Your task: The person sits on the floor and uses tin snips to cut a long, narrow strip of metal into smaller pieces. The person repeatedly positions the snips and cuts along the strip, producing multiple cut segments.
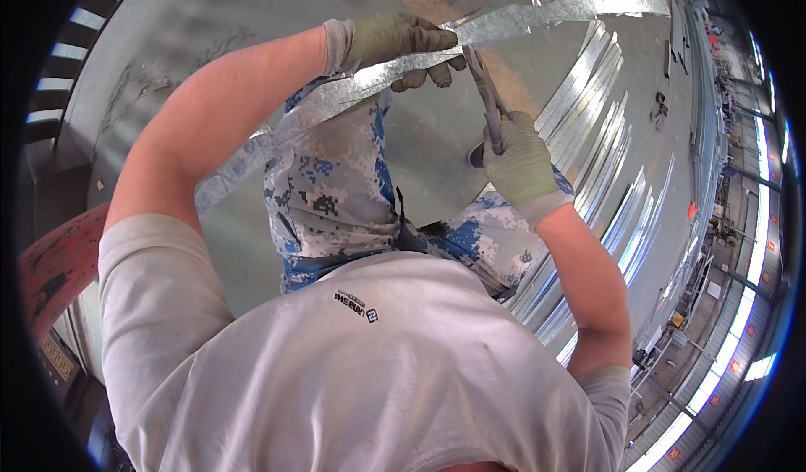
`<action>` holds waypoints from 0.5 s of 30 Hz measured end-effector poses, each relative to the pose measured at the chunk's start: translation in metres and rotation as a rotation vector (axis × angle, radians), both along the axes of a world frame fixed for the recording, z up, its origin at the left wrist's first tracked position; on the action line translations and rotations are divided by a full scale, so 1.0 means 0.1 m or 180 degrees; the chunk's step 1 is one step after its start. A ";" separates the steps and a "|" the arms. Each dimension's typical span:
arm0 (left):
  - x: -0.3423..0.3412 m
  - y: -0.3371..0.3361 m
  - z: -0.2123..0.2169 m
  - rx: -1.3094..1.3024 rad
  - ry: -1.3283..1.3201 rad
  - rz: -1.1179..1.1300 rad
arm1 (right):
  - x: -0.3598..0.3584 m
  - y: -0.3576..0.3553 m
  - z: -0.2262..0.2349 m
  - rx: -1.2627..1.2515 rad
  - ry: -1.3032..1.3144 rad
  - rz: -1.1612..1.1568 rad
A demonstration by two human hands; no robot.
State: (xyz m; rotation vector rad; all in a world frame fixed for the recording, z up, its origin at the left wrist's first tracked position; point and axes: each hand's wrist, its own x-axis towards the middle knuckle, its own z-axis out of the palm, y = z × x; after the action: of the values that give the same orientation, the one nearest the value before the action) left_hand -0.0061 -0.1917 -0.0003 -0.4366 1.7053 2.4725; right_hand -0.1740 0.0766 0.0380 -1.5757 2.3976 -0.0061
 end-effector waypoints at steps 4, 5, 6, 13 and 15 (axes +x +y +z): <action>-0.06 0.06 0.02 -0.0345 -0.0094 0.0071 | 0.12 -0.08 0.08 0.0296 0.0517 -0.0166; -0.09 0.06 -0.02 -0.0227 -0.0068 0.0028 | 0.13 -0.11 0.08 0.0344 0.0602 -0.0255; -0.11 0.02 -0.09 -0.0122 -0.0064 0.0012 | 0.15 -0.15 0.07 0.0376 0.0667 -0.0317; -0.32 -0.11 -0.15 -0.0127 0.0034 -0.0118 | 0.16 -0.27 0.06 0.0497 0.1389 -0.0245; -0.32 -0.09 -0.17 -0.0341 0.0175 -0.0181 | 0.16 -0.26 0.05 0.0608 0.1519 -0.0196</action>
State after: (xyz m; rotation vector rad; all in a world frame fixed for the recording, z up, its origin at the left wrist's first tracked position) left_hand -0.0384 -0.2008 -0.0176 -0.3281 1.8506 2.3834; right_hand -0.1581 0.0501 0.0432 -1.5470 2.6893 0.6348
